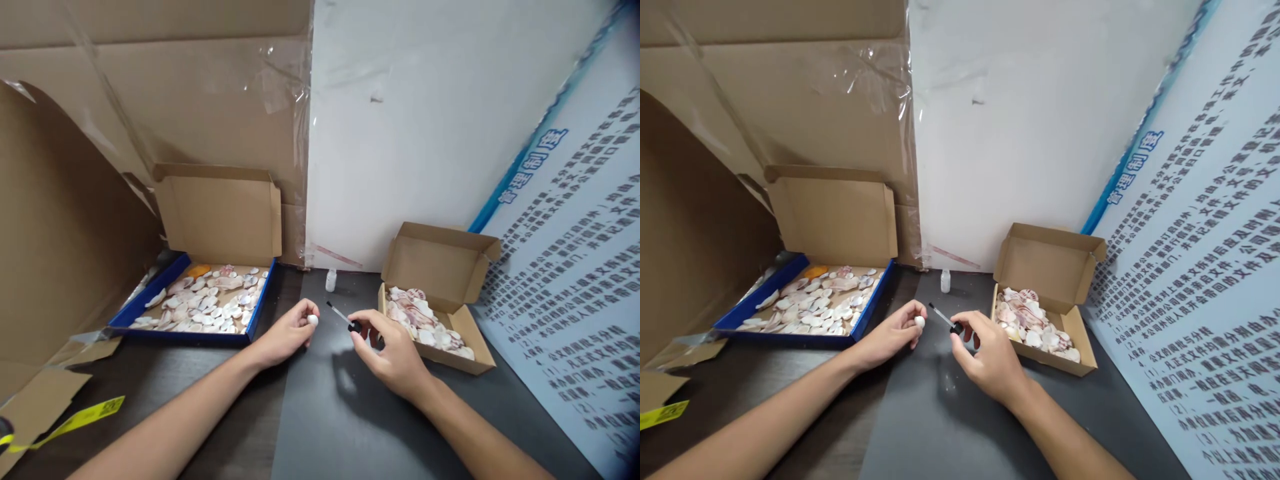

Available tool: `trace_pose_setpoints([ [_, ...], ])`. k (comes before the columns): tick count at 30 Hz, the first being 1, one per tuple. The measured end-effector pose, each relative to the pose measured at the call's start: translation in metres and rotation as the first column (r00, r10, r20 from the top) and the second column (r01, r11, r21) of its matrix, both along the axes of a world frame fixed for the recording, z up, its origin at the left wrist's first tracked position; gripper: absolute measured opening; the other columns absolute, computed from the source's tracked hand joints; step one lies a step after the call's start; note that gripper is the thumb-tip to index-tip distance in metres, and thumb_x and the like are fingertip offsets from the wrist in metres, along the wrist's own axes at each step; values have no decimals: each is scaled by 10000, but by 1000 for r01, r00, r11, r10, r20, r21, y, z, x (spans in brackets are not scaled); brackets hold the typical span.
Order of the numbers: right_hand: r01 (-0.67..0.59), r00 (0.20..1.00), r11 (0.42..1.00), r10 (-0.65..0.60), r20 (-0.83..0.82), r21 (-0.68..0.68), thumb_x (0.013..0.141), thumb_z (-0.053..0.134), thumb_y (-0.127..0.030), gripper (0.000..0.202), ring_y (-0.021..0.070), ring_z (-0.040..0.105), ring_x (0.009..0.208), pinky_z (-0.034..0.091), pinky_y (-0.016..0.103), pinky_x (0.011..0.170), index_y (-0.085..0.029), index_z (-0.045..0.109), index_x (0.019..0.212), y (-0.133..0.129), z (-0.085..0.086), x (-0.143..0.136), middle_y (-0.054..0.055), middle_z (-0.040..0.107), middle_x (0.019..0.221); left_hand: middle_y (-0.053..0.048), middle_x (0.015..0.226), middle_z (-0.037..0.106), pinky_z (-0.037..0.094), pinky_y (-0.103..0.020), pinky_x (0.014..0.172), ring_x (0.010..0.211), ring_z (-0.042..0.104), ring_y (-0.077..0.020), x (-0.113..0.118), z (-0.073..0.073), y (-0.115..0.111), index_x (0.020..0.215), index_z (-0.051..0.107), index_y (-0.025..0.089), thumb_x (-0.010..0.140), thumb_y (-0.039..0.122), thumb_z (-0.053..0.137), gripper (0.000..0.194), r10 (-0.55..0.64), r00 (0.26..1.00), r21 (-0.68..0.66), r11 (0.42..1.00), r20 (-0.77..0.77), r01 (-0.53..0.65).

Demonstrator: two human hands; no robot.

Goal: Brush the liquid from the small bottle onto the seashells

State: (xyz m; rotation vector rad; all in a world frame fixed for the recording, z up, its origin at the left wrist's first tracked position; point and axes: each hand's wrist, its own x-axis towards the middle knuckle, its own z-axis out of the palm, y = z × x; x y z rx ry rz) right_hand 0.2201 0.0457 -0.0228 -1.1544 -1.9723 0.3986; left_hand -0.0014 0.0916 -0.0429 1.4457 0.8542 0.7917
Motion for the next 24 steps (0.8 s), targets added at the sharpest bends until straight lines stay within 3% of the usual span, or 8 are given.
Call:
trace_pose_setpoints([
  [4,-25,1000,999,24,-13,-29,875,564,-203,190,141,572,644,467,259,600,-201,634,1052,-5,-1,-3,21,634,788,60,701,445,389,-211,569,582,453,-81,-2,0,3,898,441,185,824,471,658,367,33,999,-37,999,17,-33],
  [9,-68,997,993,63,-51,-101,884,565,-205,179,127,573,632,456,239,567,-207,615,1057,-8,-5,-7,11,639,801,51,681,478,358,-210,547,569,457,-84,2,4,0,891,483,165,837,508,638,380,17,999,-32,999,-47,-18],
  [15,-101,994,985,95,-51,-142,891,558,-197,158,132,581,653,447,237,572,-207,613,1039,-7,-5,-7,10,629,785,55,689,434,286,-201,547,595,366,-76,2,7,-2,861,507,154,862,436,624,305,23,997,62,998,-69,-18],
  [24,-99,995,981,94,-38,-169,877,559,-174,133,121,555,649,438,241,617,-202,612,996,-6,-3,-8,-5,603,777,57,698,397,279,-198,548,608,336,-83,2,4,-2,834,452,172,837,413,630,300,17,999,71,997,-50,-14],
])
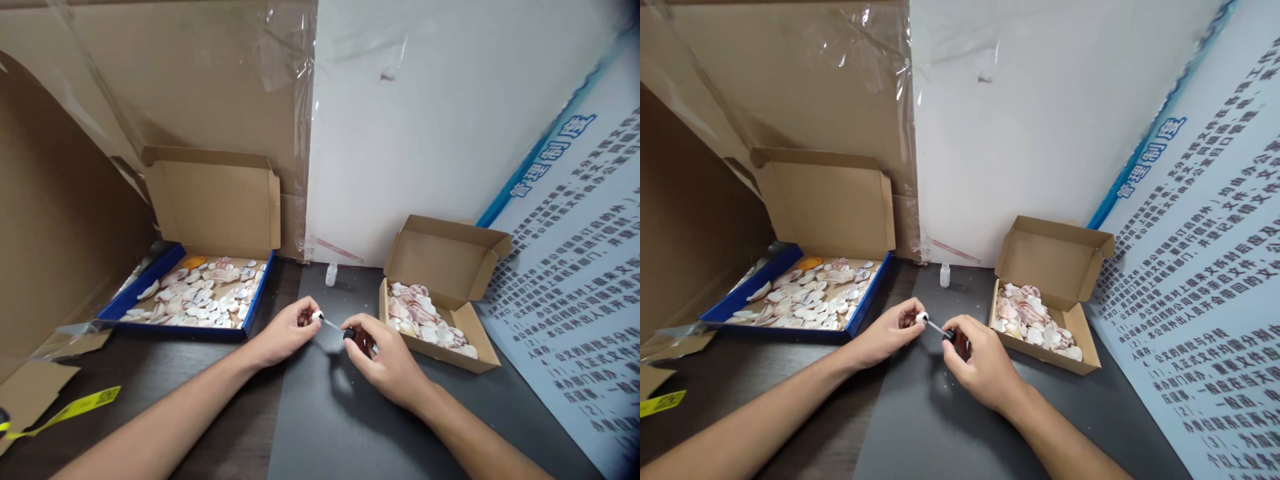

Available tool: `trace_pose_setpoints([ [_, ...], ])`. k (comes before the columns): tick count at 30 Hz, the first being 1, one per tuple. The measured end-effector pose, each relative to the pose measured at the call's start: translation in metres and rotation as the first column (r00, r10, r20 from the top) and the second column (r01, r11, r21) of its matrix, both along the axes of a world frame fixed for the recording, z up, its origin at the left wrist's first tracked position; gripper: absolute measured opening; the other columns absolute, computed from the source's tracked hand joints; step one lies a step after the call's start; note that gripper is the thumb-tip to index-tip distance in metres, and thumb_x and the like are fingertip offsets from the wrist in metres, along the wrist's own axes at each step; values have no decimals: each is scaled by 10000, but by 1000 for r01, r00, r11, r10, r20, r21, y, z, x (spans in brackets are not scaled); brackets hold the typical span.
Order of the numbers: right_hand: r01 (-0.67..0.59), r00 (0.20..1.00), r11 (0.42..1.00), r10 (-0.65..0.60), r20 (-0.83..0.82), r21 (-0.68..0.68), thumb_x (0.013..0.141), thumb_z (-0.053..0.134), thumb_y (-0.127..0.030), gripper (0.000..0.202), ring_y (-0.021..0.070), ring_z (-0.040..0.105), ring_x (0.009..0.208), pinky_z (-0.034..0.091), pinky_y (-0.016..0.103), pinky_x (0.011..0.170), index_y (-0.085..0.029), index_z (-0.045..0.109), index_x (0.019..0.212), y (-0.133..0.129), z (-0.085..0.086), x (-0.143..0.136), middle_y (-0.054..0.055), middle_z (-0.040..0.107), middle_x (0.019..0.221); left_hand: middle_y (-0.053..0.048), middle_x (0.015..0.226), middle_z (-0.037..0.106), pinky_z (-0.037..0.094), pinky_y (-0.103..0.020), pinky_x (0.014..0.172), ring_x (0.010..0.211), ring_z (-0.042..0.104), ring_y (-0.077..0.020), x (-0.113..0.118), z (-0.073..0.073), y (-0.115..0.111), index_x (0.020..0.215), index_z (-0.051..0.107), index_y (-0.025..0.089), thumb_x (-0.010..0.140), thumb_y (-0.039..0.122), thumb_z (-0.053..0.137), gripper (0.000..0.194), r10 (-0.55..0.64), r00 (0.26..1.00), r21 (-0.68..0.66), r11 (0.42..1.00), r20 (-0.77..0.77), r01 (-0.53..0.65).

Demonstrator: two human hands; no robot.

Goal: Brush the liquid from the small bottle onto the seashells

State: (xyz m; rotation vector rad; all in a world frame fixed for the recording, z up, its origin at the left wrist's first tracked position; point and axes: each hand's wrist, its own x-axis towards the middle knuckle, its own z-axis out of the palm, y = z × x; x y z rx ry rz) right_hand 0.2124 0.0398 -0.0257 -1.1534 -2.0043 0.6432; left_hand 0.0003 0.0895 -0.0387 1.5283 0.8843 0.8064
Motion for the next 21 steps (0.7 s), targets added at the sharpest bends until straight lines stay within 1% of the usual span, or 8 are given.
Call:
trace_pose_setpoints([
  [4,1,1000,1000,-1,-15,-5,895,545,-196,117,123,550,658,432,239,616,-200,608,993,-1,0,1,-2,594,784,60,680,390,267,-197,534,587,322,-80,0,0,0,841,457,168,844,405,617,285,-5,1000,23,1000,-15,5],
  [8,-19,1000,1000,19,-17,-25,903,539,-208,134,124,545,654,427,237,604,-199,606,1018,-1,-1,1,2,596,794,49,701,406,283,-202,549,617,337,-87,0,0,0,841,470,163,849,406,611,281,-7,1000,41,999,-26,8],
  [13,39,999,999,-39,-4,21,884,545,-185,80,123,527,642,410,239,606,-195,597,944,0,0,1,-9,565,747,45,711,392,289,-212,570,641,337,-92,0,0,0,833,474,160,877,424,583,290,-2,999,58,998,-50,5],
  [18,-4,1000,1000,4,-30,-2,900,542,-203,115,122,540,667,422,235,618,-199,598,1000,-1,0,1,-2,581,795,52,698,392,281,-214,564,628,326,-89,0,1,-1,845,476,157,874,400,585,268,-17,998,50,999,-62,20],
  [21,13,1000,1000,-13,-9,-2,884,548,-183,91,117,529,648,412,233,611,-196,592,962,-1,0,2,-12,567,765,49,704,398,284,-215,566,636,332,-91,0,3,-1,843,480,155,874,409,585,277,-16,997,45,999,-72,20],
])
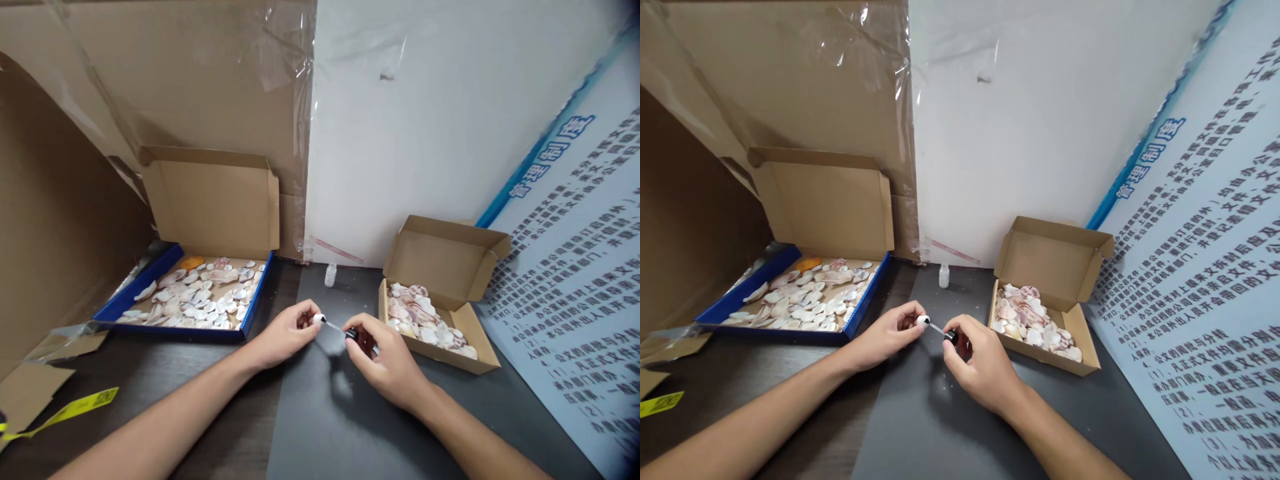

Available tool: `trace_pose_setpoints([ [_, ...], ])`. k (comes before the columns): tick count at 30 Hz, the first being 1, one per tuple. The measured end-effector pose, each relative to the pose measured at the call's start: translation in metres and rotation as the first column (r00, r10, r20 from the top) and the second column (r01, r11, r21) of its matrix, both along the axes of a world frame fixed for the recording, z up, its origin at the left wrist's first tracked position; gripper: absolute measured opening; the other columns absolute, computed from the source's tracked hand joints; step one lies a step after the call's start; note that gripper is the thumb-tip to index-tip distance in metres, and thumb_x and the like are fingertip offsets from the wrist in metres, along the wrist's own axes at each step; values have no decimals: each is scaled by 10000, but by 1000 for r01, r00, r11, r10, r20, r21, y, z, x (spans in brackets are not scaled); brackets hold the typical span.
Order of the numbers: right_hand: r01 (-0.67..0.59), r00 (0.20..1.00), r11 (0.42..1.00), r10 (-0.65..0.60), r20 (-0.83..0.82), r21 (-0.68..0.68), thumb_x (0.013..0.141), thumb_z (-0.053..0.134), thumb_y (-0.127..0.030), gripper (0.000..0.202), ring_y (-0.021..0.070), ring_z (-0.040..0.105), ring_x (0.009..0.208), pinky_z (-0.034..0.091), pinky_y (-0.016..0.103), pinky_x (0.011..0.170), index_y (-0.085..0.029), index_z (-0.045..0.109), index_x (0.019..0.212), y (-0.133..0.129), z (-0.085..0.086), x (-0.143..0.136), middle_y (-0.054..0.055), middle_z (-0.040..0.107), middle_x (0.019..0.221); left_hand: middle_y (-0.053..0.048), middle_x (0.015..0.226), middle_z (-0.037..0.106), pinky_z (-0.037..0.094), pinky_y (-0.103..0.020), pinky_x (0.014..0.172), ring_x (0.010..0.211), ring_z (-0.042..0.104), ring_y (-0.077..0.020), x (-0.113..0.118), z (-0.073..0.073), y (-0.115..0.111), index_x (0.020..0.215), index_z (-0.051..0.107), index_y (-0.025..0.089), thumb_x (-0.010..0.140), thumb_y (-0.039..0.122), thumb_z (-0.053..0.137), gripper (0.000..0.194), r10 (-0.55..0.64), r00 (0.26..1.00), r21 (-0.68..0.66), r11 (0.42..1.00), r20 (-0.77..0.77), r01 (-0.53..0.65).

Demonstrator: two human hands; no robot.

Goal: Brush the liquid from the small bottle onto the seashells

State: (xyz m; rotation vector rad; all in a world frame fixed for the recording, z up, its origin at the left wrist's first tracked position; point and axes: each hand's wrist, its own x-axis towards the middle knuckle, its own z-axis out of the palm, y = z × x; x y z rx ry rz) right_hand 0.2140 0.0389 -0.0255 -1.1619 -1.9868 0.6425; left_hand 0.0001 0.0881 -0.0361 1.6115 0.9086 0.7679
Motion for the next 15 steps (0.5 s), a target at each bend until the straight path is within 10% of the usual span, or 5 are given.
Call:
trace_pose_setpoints([
  [15,12,1000,999,-11,-28,30,890,549,-194,95,109,523,647,412,220,599,-203,589,976,0,1,0,-20,554,763,42,704,408,290,-224,571,640,341,-95,1,2,-1,834,497,155,873,432,581,292,16,1000,9,1000,-17,-15],
])
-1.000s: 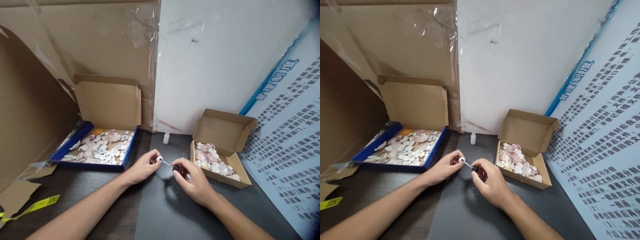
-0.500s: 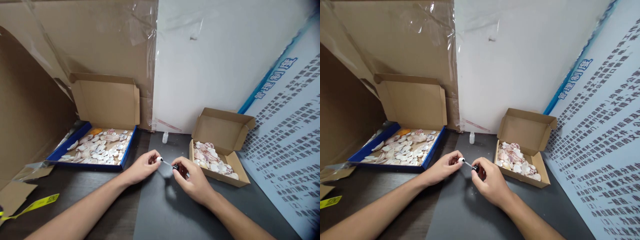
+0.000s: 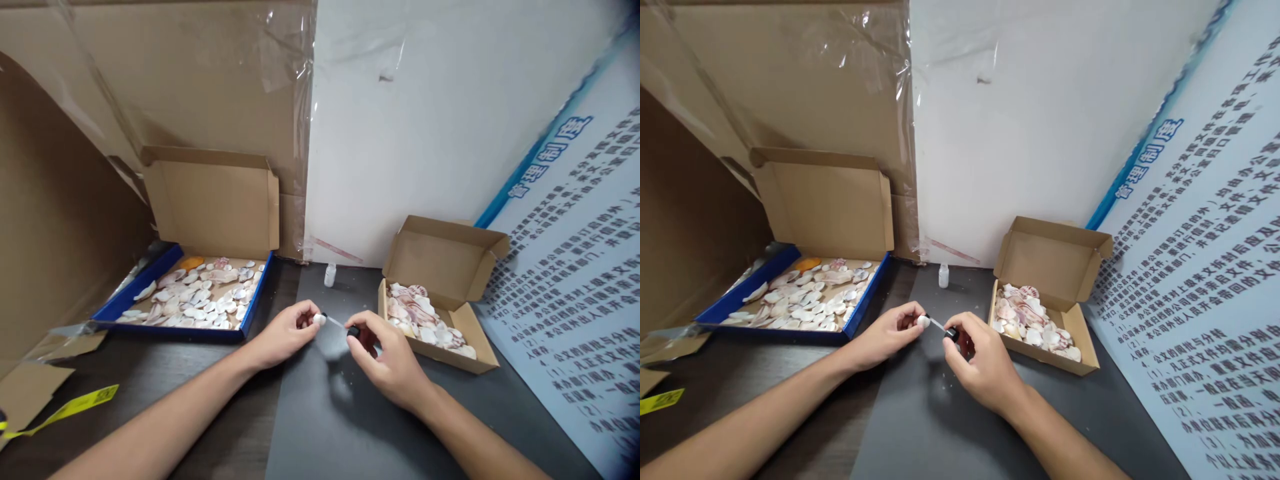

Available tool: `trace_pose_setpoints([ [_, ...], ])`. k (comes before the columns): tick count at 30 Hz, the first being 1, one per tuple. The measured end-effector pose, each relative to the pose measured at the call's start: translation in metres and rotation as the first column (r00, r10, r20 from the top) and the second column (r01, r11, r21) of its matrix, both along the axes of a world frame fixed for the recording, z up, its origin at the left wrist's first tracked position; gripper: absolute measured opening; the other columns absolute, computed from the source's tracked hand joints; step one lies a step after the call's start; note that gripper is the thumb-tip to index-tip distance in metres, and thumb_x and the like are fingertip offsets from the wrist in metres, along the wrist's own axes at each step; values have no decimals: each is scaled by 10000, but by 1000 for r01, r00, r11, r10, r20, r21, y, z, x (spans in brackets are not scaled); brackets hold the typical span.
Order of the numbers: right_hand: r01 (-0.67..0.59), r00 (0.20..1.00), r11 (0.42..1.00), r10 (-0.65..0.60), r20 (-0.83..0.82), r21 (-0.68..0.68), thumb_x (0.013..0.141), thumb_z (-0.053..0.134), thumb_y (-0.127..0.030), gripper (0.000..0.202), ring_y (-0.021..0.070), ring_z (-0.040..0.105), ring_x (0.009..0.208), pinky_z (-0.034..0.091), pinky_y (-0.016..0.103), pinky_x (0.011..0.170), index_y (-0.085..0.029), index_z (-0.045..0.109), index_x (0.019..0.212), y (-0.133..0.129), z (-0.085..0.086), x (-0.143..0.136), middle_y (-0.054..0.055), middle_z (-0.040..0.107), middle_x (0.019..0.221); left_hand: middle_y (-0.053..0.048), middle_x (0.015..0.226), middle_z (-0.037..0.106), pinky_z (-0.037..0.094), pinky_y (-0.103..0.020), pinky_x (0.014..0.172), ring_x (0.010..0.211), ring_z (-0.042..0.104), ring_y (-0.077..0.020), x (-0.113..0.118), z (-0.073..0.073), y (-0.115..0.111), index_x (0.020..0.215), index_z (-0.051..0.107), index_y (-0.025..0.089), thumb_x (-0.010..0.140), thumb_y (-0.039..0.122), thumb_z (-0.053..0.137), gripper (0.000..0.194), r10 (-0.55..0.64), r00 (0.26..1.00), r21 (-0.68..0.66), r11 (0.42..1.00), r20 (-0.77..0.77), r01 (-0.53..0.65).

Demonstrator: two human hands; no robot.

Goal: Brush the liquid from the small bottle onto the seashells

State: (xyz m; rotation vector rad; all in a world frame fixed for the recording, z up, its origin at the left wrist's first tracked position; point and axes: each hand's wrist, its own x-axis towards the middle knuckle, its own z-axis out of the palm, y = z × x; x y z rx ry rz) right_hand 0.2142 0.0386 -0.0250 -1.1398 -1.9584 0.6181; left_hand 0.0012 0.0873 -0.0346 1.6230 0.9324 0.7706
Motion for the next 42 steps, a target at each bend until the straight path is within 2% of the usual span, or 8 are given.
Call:
trace_pose_setpoints([
  [3,-25,999,1000,25,24,-3,883,554,-186,102,111,532,659,417,224,612,-201,592,976,0,0,0,-15,565,778,41,701,412,294,-226,573,642,344,-98,0,-2,0,838,501,156,866,419,586,278,5,1000,4,1000,-5,-5],
  [6,19,999,1000,-19,39,4,862,554,-164,61,110,511,623,402,228,593,-194,579,909,0,1,0,-23,541,726,37,707,415,298,-227,575,646,347,-100,0,-2,1,840,502,156,868,427,577,283,9,1000,16,1000,-18,-9],
  [11,-25,1000,1000,25,11,-3,884,546,-189,96,114,530,648,422,230,611,-196,592,968,0,1,0,-9,561,777,34,716,422,314,-229,592,657,359,-104,1,0,0,845,502,159,855,411,574,263,20,999,36,999,-45,-19],
  [15,28,998,1000,-28,49,4,864,551,-171,60,120,511,622,403,241,599,-194,580,911,0,0,0,-15,542,724,32,720,423,315,-229,591,658,362,-108,1,1,-1,845,503,163,862,434,567,279,18,999,43,999,-51,-16],
  [20,-23,1000,1000,23,19,4,895,534,-197,95,128,534,653,420,244,610,-194,592,970,1,1,1,7,573,782,36,721,412,316,-228,595,659,367,-109,0,0,-1,825,497,168,858,401,568,246,17,998,71,997,-62,-12],
  [25,33,999,999,-34,37,23,870,546,-172,60,119,510,622,400,242,592,-191,584,911,1,5,2,-13,542,728,34,732,415,318,-228,602,662,363,-107,0,1,-1,828,510,162,878,369,560,219,7,998,91,996,-70,-1],
  [31,-1,1000,1000,0,31,22,867,554,-172,77,114,517,629,406,234,594,-191,588,933,1,3,2,-11,552,749,34,736,412,321,-230,611,667,361,-108,-1,0,0,832,508,161,880,354,561,206,10,998,100,995,-66,-4],
  [42,19,998,999,-21,58,28,868,535,-171,55,121,504,602,397,235,578,-191,575,900,1,4,3,-14,548,703,35,707,414,315,-229,594,657,361,-114,0,4,-1,822,512,168,867,411,574,255,15,998,74,997,-58,-11],
])
